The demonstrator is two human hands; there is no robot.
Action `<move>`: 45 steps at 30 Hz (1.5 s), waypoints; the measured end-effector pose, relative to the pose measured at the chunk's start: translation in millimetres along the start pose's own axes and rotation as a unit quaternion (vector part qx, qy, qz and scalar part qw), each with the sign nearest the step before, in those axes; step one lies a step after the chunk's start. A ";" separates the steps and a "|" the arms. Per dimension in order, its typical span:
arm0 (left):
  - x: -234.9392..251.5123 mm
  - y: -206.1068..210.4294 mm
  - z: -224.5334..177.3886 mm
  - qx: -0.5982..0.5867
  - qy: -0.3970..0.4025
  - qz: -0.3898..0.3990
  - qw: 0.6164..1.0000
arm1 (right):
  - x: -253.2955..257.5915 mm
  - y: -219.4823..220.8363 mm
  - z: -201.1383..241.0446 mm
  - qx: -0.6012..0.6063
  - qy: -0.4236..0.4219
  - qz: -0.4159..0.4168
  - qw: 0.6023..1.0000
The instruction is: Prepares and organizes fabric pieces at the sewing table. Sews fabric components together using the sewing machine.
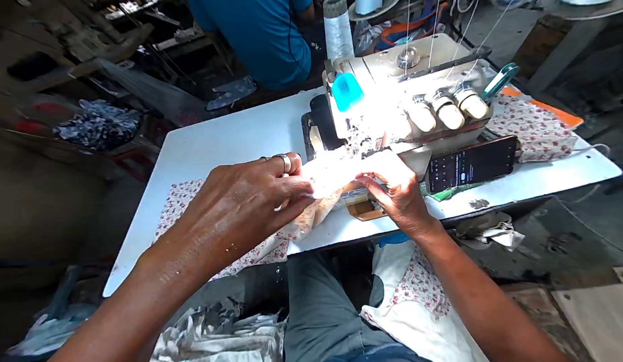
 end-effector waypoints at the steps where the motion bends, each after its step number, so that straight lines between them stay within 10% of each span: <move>1: 0.0 0.9 -1.7 0.000 0.003 0.004 1.000 | 0.7 -0.1 0.9 -0.003 -0.003 0.002 1.000; 27: 9.0 18.4 -50.5 -0.071 -0.001 -0.054 0.996 | -11.7 -12.7 19.0 -0.121 -0.073 0.065 0.988; 45: 18.9 61.7 -77.3 0.010 -0.151 -0.099 0.984 | -16.2 -9.9 4.5 -0.174 -0.080 0.085 0.978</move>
Point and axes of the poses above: each hand's wrist, its own x-axis towards the middle knuckle, its own y-axis out of the palm, z = x × y, the point moved 9 cm from there along x, towards the middle knuckle, and after that the axes turned 3 degrees about y, right-handed, at the moved point
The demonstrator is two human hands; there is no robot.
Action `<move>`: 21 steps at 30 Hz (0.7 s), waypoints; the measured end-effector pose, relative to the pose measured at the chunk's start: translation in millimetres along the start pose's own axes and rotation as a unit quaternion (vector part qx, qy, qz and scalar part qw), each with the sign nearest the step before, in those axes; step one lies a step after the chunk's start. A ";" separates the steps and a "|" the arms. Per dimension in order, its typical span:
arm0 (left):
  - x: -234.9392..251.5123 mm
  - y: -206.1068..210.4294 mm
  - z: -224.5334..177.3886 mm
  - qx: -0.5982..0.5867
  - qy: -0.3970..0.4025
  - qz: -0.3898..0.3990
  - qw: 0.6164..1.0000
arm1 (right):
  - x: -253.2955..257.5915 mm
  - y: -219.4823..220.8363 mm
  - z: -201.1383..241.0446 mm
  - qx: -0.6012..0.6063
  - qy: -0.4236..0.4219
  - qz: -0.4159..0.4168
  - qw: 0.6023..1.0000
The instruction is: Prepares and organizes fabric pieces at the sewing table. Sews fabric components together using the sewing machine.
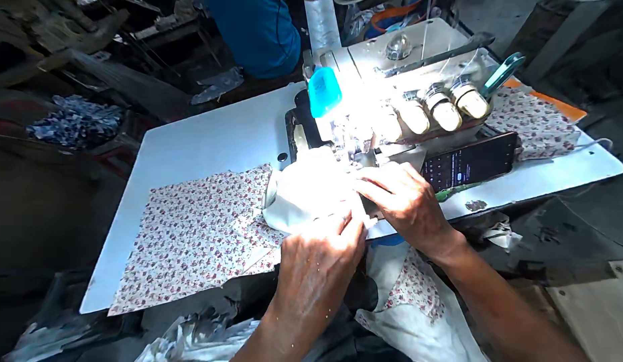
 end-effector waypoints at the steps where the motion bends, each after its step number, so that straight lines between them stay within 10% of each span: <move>1: 3.8 1.7 2.9 0.001 -0.006 -0.002 1.000 | 2.0 2.1 -2.9 0.000 0.004 0.007 1.000; 7: 25.5 -1.8 46.3 -0.220 -0.068 0.027 0.973 | -21.7 4.7 -22.6 0.122 0.149 -0.008 0.981; 14: 71.0 4.5 105.7 -0.437 -0.222 0.185 0.852 | -46.0 42.3 11.5 0.392 0.320 0.076 0.859; 21: 46.9 -19.0 32.1 -0.121 -0.001 0.065 0.991 | -22.3 47.4 63.3 0.396 0.250 0.017 0.884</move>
Point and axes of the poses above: each hand's wrist, its own x-axis towards the middle knuckle, its own y-axis out of the palm, z = x × y, the point moved 9 cm from there along x, towards the middle knuckle, and after that the axes turned 3 degrees about y, right-handed, at the moved point
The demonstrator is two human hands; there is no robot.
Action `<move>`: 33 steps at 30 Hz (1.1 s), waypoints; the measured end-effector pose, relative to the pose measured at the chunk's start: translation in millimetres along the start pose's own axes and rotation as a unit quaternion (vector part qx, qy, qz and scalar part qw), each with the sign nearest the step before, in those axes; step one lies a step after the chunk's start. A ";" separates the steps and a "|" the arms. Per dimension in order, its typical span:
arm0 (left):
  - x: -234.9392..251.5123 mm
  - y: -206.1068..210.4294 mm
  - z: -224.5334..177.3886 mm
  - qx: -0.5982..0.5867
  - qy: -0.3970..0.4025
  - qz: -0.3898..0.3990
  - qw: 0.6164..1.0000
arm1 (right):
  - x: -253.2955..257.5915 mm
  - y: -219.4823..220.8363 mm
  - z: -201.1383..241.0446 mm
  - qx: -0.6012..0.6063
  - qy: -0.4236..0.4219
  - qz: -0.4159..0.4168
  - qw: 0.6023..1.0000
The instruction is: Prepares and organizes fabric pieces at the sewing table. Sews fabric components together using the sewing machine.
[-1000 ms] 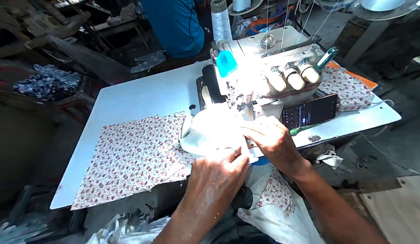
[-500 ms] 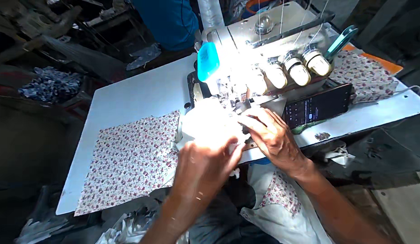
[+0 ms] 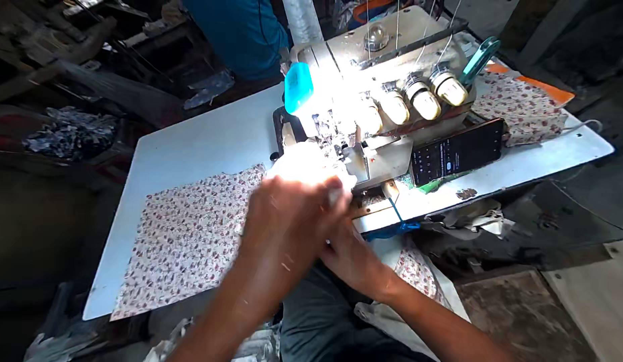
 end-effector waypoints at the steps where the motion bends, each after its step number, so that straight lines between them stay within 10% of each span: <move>1: -13.3 11.9 -12.3 0.055 0.002 -0.017 0.998 | -12.4 0.6 5.3 -0.032 -0.017 -0.013 0.999; 12: -5.7 43.7 -9.7 0.223 -0.042 -0.051 0.973 | -28.2 28.6 11.0 -0.038 -0.029 0.062 0.997; 21: 15.8 31.9 21.8 0.107 -0.024 -0.027 0.994 | -32.0 21.0 -23.9 0.012 0.022 0.125 0.992; 33: 39.2 -9.8 80.8 0.025 0.014 0.108 0.994 | 2.1 -59.9 -10.5 -0.017 0.017 -0.130 0.991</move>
Point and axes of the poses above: each hand's wrist, its own x-axis towards the middle knuckle, its own y-axis out of the palm, z = x × y, the point moved 9 cm from there along x, towards the middle knuckle, and after that the axes turned 3 degrees about y, right-handed, at the moved point
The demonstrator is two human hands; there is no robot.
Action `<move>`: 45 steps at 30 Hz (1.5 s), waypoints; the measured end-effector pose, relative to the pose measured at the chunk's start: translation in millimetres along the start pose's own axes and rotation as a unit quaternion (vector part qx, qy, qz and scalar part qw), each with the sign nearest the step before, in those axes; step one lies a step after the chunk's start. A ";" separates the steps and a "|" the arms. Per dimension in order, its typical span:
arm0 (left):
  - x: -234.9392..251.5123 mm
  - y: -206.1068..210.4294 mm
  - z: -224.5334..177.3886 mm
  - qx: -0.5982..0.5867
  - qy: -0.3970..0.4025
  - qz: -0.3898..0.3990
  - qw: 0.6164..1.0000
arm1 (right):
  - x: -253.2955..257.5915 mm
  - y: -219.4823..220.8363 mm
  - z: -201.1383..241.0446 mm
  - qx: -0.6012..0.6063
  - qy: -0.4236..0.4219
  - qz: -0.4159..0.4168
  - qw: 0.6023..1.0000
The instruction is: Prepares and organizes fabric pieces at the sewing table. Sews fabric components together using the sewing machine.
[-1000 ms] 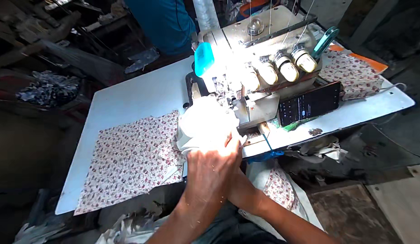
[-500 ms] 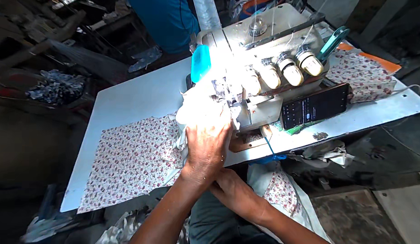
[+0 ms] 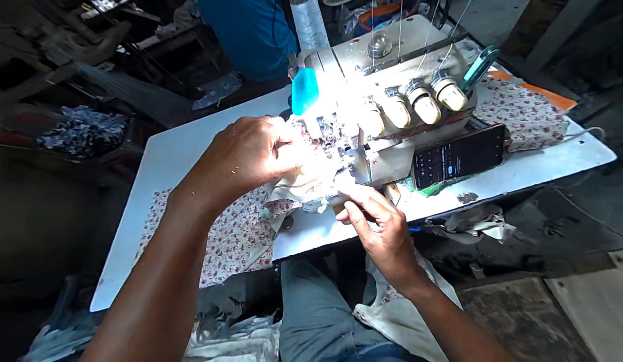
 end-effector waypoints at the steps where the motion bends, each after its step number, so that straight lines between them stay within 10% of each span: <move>1: 0.6 -5.5 -6.8 0.014 0.004 -0.012 1.000 | 2.0 8.0 -0.2 0.013 0.006 0.012 1.000; 9: -17.7 -3.5 -63.1 0.039 0.066 -0.074 0.994 | 1.0 73.9 14.6 0.066 -0.010 0.125 0.990; 20: -63.4 63.6 -106.0 0.114 -0.028 -0.181 0.976 | -60.8 50.7 7.7 -0.011 -0.056 0.138 0.989; 45: -62.8 47.2 5.5 -0.022 -0.173 -0.182 0.968 | -60.5 41.7 -29.2 0.006 0.028 0.212 0.977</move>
Point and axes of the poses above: each hand's wrist, its own x-axis towards the middle knuckle, its own y-axis out of the palm, z = x × y, the point moved 9 cm from there along x, towards the middle knuckle, and after that the axes turned 3 degrees about y, right-handed, at the moved point
